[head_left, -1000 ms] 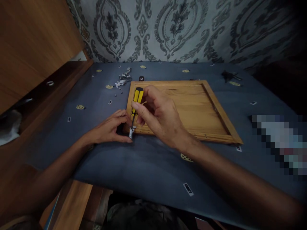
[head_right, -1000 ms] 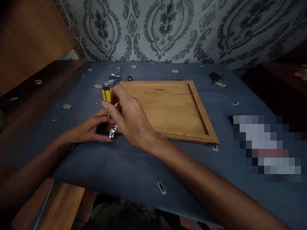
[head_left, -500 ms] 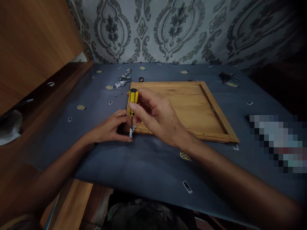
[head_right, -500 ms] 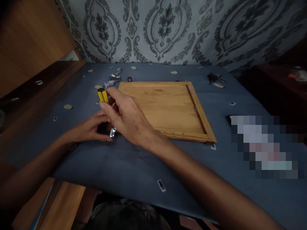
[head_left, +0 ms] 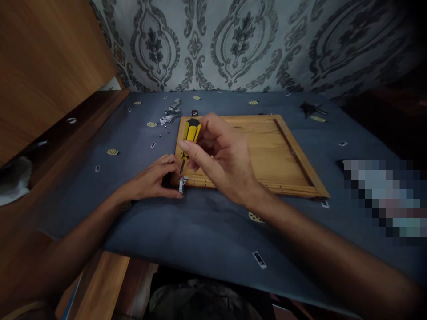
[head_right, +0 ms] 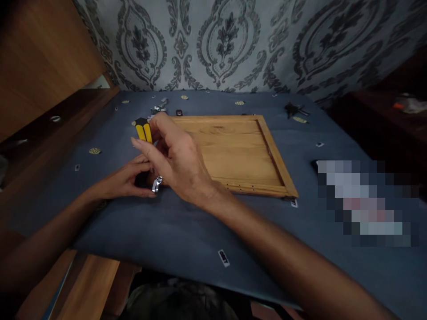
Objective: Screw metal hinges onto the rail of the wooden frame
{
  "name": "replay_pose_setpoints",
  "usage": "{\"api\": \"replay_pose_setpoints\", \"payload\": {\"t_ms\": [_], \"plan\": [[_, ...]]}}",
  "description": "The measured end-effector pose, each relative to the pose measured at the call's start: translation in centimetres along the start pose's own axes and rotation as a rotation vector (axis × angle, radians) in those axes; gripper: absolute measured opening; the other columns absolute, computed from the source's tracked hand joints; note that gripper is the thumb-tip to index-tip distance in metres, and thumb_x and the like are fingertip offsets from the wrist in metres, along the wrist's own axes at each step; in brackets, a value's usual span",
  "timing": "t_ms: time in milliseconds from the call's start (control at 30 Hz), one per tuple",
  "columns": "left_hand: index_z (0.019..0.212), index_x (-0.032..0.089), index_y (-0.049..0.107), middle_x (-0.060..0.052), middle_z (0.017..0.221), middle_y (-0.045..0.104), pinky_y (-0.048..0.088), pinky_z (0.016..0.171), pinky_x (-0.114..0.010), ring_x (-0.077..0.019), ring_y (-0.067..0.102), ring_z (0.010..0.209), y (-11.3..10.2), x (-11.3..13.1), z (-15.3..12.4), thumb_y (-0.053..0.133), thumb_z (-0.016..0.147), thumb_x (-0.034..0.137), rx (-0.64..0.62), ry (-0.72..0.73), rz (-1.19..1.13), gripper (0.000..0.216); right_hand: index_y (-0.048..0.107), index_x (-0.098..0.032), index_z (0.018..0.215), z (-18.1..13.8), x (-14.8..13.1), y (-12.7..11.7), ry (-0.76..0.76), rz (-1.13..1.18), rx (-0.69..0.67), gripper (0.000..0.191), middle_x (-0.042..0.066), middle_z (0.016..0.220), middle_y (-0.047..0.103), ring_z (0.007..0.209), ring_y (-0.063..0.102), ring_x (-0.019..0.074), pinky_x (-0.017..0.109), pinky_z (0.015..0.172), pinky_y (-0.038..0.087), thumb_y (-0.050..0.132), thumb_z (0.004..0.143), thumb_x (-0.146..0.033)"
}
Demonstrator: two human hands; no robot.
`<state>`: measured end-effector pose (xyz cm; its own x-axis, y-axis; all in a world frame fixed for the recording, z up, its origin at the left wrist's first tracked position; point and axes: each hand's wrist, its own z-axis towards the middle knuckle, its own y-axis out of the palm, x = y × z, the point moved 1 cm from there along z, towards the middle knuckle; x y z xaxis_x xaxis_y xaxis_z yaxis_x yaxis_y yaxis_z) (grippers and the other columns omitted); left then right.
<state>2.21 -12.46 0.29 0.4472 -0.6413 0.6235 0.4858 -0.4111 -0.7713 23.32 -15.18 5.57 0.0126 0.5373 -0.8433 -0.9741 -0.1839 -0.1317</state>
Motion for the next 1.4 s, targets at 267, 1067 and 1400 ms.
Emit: {"api": "replay_pose_setpoints", "payload": {"t_ms": [267,1067,1400], "plan": [[0.104,0.021,0.070,-0.008,0.125,0.063,0.044,0.115,-0.048,-0.0304,0.055,0.126,-0.05,0.09,0.04,0.085,0.086,0.055,-0.007,-0.001,-0.001,0.042,0.051,-0.027,0.086,-0.04,0.60,-0.28,0.030,-0.007,-0.018,0.039,-0.002,0.078,0.056,0.068,0.055,0.0158,0.030,0.055,0.050,0.072,0.096,-0.057],[0.100,0.021,0.071,-0.008,0.119,0.066,0.050,0.105,-0.045,-0.0301,0.058,0.118,-0.07,0.31,0.16,0.083,0.086,0.060,0.012,0.009,-0.007,0.043,0.052,-0.026,0.088,-0.30,0.73,0.03,0.060,0.001,-0.083,0.036,-0.001,0.076,0.060,0.070,0.061,0.0171,0.030,0.058,0.054,0.072,0.097,-0.055],[0.098,0.022,0.070,-0.008,0.122,0.067,0.051,0.109,-0.049,-0.0309,0.059,0.120,0.04,0.21,0.20,0.083,0.084,0.063,0.044,0.034,-0.032,0.044,0.057,-0.024,0.086,0.09,0.38,-0.39,0.090,0.039,-0.232,0.034,-0.002,0.075,0.061,0.065,0.062,0.0154,0.030,0.058,0.053,0.071,0.098,-0.053]]}}
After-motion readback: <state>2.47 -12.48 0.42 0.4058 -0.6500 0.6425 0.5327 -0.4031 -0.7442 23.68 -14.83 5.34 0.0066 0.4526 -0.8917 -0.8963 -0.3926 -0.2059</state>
